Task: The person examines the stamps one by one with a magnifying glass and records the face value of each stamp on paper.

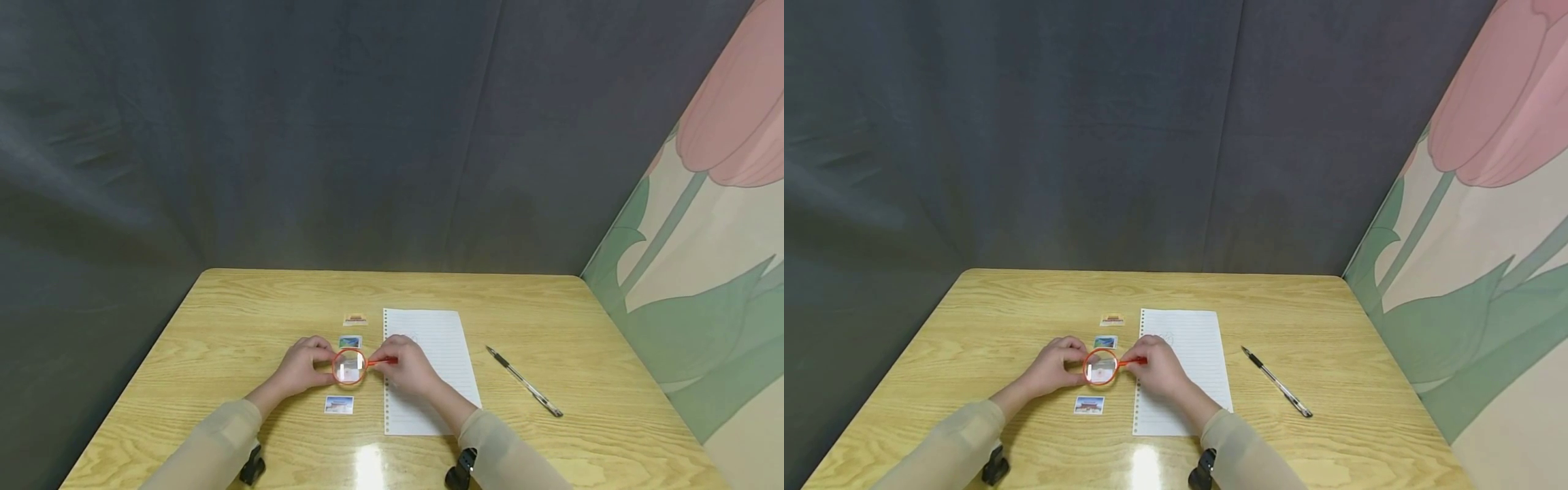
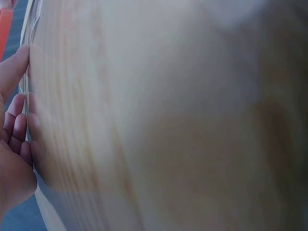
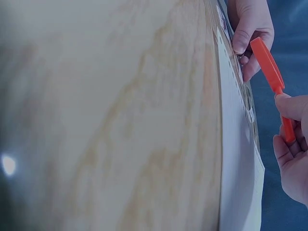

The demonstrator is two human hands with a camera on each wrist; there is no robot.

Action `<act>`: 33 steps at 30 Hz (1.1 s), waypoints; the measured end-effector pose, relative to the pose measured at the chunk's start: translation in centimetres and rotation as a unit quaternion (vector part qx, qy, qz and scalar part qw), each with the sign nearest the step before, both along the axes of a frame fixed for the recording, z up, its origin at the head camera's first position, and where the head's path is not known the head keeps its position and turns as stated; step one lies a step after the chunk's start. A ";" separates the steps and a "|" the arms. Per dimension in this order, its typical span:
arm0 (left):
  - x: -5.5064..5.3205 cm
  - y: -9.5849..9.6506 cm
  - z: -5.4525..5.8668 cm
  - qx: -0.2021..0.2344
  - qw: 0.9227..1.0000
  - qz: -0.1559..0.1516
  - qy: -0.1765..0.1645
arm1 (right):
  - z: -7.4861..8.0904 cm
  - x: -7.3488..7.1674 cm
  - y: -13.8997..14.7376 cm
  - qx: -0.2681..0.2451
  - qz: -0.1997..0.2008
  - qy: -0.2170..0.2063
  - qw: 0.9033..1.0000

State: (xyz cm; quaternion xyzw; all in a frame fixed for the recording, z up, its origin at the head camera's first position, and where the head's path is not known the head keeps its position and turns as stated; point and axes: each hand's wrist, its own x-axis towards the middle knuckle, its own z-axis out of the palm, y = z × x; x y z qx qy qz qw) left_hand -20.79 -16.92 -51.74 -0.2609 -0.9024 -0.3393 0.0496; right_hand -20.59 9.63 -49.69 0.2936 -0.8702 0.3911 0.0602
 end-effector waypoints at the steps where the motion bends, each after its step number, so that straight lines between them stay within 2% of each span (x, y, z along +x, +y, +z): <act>1: 0.0 0.0 0.0 0.000 1.000 0.000 0.000 | 0.0 0.0 0.0 0.000 0.000 -0.001 1.000; 18: -0.1 0.0 -0.1 -0.002 1.000 -0.003 -0.003 | 0.2 0.1 0.0 -0.005 0.002 -0.024 1.000; 28: -0.2 0.0 -0.1 0.004 1.000 0.000 -0.009 | 0.0 0.0 0.4 -0.018 0.000 0.002 1.000; 33: -0.2 0.0 -0.2 0.006 1.000 -0.005 -0.006 | 0.5 0.2 1.6 -0.038 -0.017 -0.025 0.999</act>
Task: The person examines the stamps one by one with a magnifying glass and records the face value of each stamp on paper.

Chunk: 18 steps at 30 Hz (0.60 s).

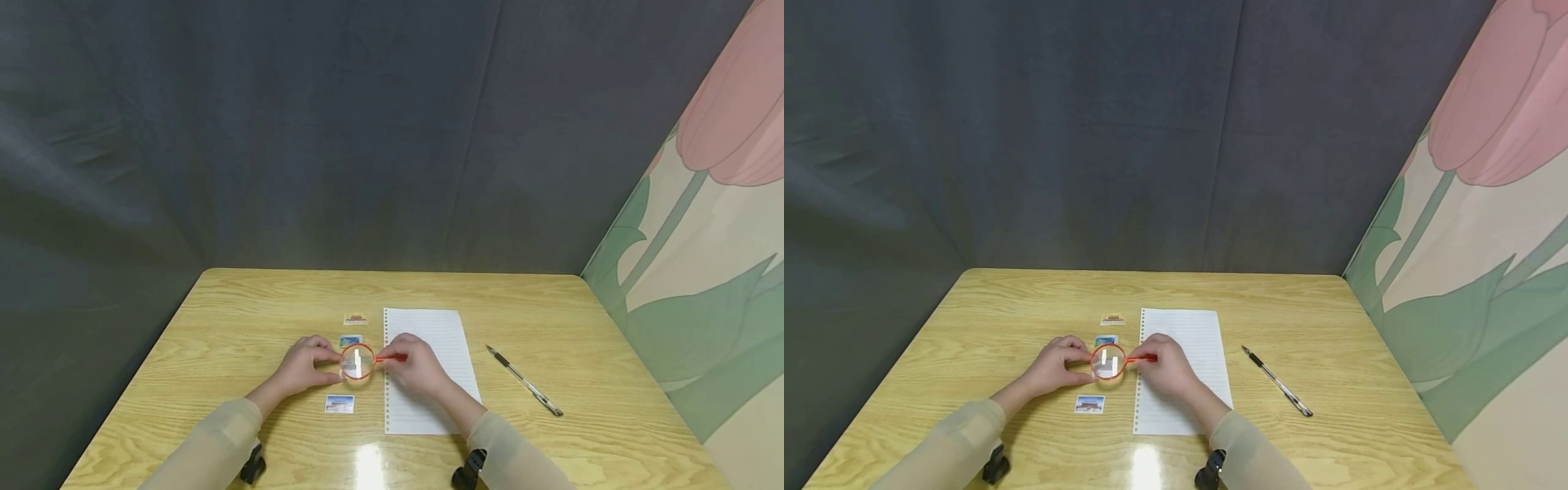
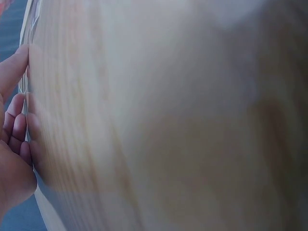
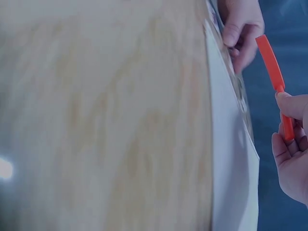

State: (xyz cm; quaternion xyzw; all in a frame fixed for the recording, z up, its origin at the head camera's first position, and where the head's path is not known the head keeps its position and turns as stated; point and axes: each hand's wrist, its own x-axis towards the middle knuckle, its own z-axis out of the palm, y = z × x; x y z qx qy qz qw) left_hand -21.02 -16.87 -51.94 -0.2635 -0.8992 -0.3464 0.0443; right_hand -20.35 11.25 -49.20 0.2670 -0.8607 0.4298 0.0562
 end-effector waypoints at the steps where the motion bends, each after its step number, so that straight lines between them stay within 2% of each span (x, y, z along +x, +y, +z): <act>1: 0.0 0.0 0.0 -0.001 1.000 -0.001 -0.002 | 0.1 0.0 0.4 -0.006 -0.005 -0.006 1.000; 5: 0.0 -0.1 0.1 -0.008 1.000 -0.008 -0.006 | 0.6 -0.2 3.0 -0.026 -0.030 -0.010 0.999; 11: 0.2 -0.1 0.3 -0.006 1.000 -0.009 -0.018 | 1.0 -0.5 8.3 -0.038 -0.082 0.021 0.996; 15: 0.3 -0.1 0.4 -0.006 1.000 -0.010 -0.022 | 1.5 -0.2 12.2 -0.034 -0.124 0.039 0.991; 18: 0.3 0.0 0.3 -0.009 1.000 -0.008 -0.028 | 1.9 0.1 15.2 -0.023 -0.160 0.029 0.986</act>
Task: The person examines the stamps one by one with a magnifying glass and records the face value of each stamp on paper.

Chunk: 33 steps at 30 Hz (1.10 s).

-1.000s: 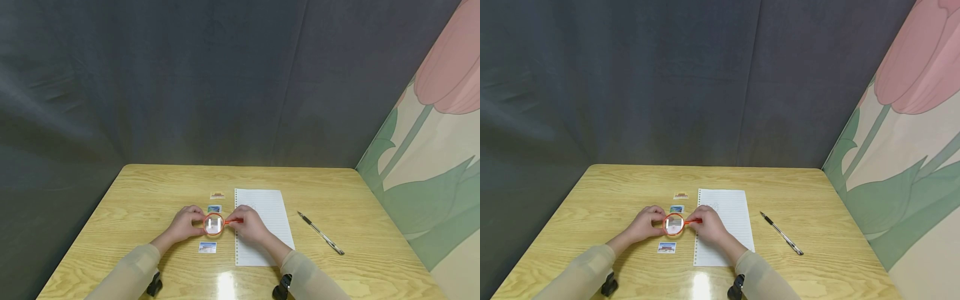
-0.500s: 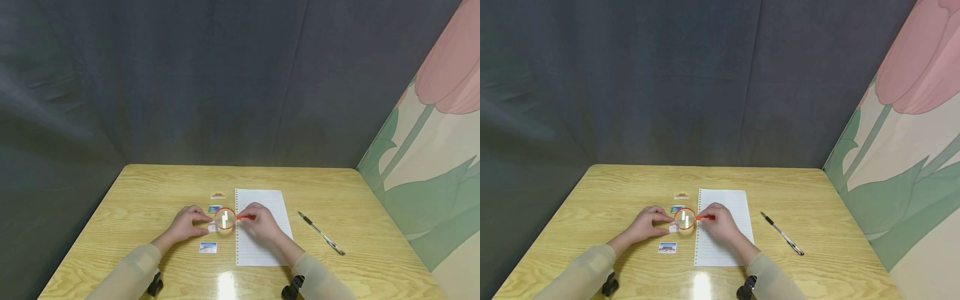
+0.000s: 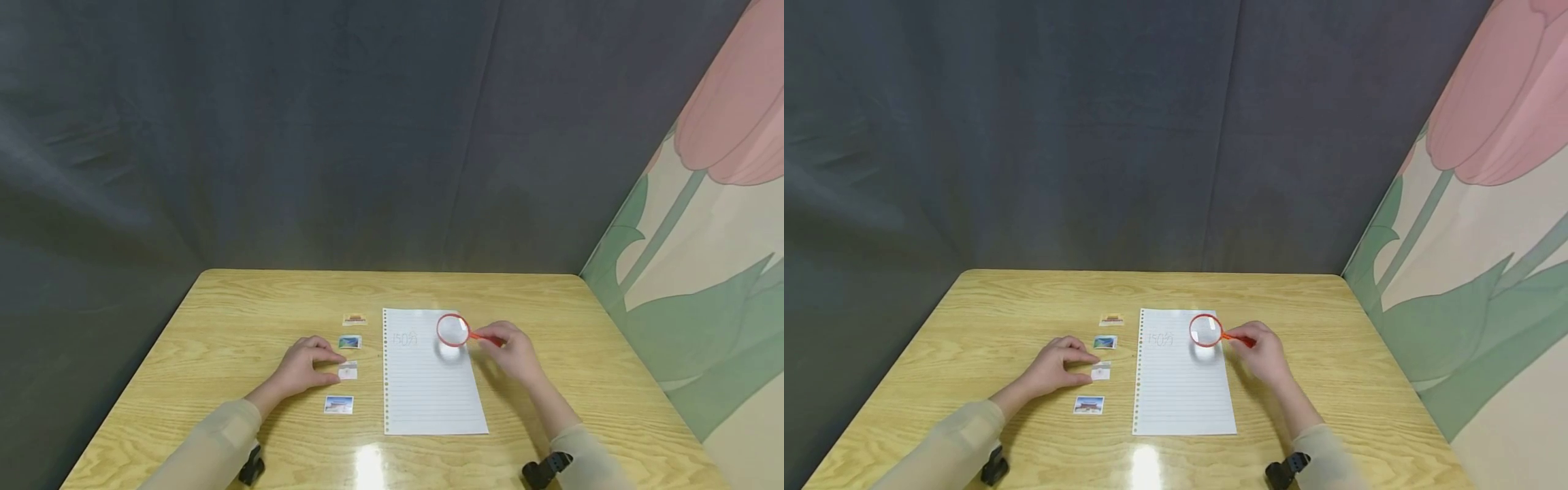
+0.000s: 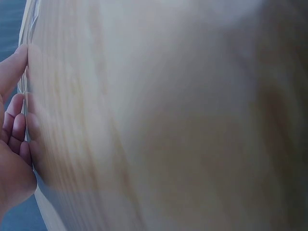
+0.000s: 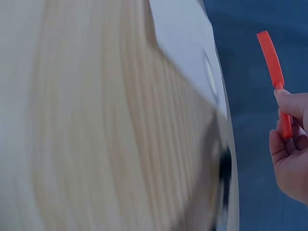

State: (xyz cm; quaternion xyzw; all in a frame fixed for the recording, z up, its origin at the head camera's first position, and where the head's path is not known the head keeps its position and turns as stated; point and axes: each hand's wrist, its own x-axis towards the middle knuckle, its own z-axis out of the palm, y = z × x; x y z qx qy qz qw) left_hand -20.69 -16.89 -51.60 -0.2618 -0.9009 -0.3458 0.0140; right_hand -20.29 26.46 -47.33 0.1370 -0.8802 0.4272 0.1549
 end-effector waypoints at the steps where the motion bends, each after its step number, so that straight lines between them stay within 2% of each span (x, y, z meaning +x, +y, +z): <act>1: 0.0 0.0 0.0 0.000 1.000 0.001 -0.004 | 0.0 0.1 1.0 0.007 -0.012 -0.004 1.000; 8: -0.1 0.0 -0.1 -0.002 1.000 -0.002 0.002 | 0.1 0.6 7.0 0.057 -0.076 -0.013 0.995; 14: -0.1 0.1 0.0 -0.001 1.000 -0.002 -0.005 | -0.7 1.2 10.6 0.075 -0.111 -0.061 0.989; 24: 0.0 0.1 0.0 -0.004 1.000 -0.002 -0.006 | -1.8 2.3 14.0 0.112 -0.144 -0.118 0.976; 33: 0.0 0.1 0.1 -0.003 1.000 0.000 -0.002 | -2.4 2.9 15.5 0.106 -0.157 -0.150 0.970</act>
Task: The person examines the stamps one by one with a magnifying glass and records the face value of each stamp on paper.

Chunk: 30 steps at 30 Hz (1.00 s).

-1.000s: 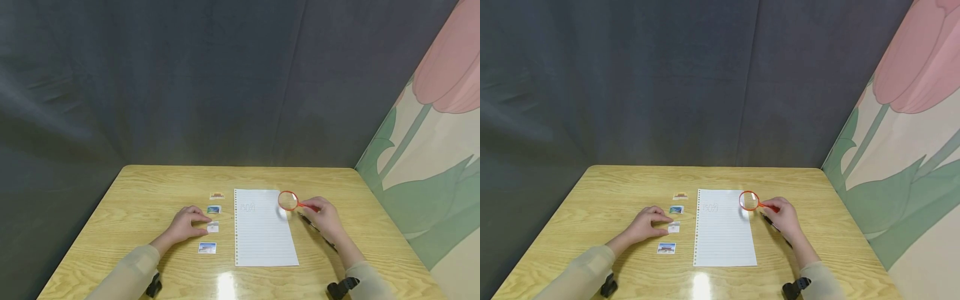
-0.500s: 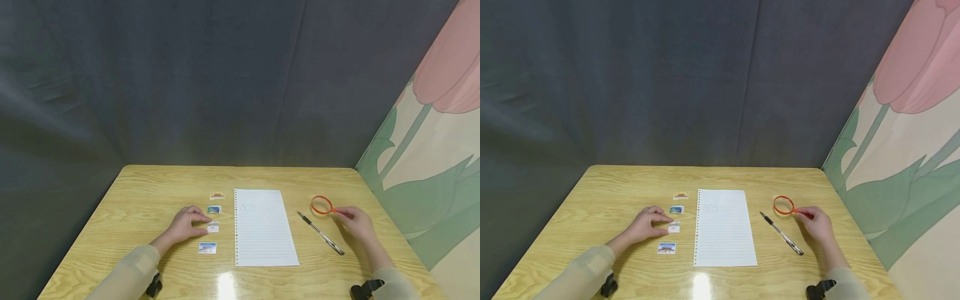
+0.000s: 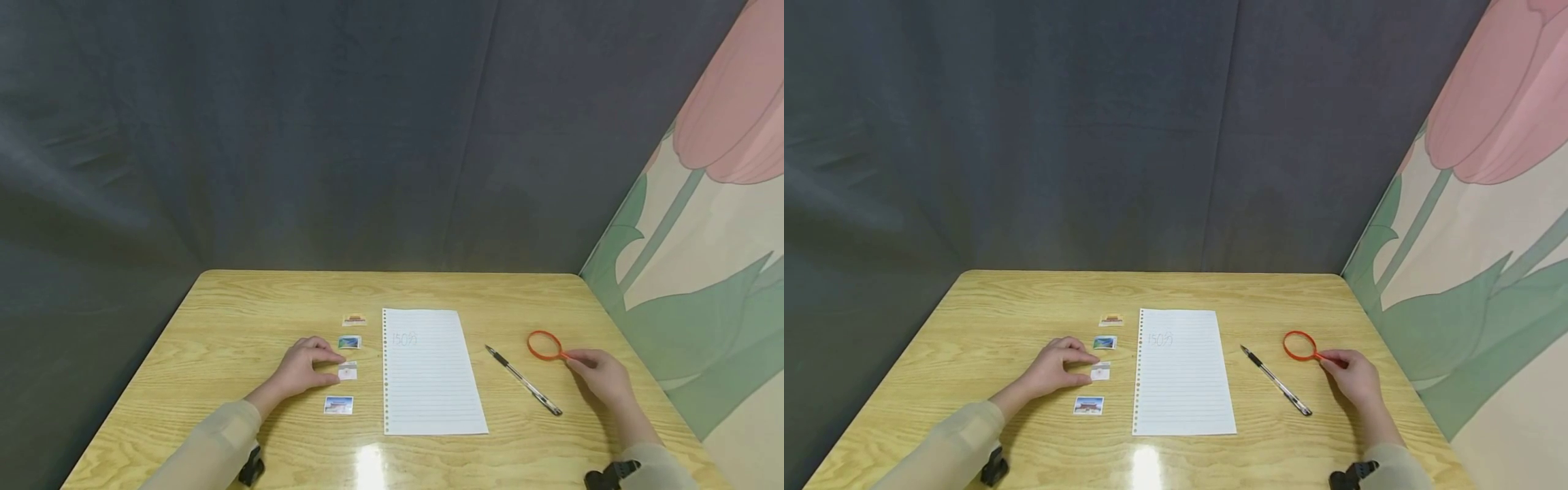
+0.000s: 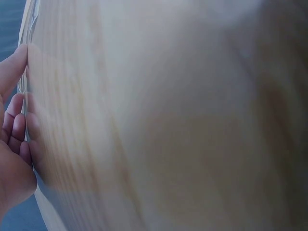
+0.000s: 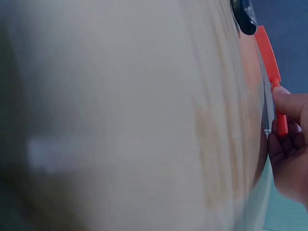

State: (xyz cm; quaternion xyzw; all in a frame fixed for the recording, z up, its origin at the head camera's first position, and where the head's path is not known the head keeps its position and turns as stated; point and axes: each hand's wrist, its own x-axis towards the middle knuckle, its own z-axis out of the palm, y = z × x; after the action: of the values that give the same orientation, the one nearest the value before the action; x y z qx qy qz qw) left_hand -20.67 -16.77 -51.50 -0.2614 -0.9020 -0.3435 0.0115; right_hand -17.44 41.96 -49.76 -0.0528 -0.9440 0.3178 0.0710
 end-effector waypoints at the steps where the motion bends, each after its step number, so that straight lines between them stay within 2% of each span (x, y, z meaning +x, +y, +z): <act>1: 0.0 0.0 0.0 0.000 1.000 0.000 -0.001 | 0.0 0.0 0.1 -0.001 -0.001 -0.001 1.000; 14: 0.0 0.0 0.0 0.000 1.000 0.004 -0.004 | -0.1 0.4 0.7 0.004 0.000 -0.011 1.000; 22: 0.0 0.1 0.0 0.000 1.000 0.004 -0.008 | 0.3 0.6 0.5 -0.018 -0.003 -0.018 1.000; 26: 0.0 0.1 0.0 0.000 1.000 0.004 -0.010 | 1.3 0.8 -0.5 -0.012 0.001 0.008 1.000; 30: 0.0 0.1 0.0 0.001 1.000 0.003 -0.011 | 2.2 0.6 -1.9 -0.003 0.035 0.046 0.998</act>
State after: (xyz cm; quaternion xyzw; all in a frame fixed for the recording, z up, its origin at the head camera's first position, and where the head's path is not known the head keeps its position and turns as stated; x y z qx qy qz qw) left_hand -20.69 -16.71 -51.51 -0.2549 -0.9026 -0.3468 0.0030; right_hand -16.82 40.03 -47.56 -0.0048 -0.9401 0.3248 0.1031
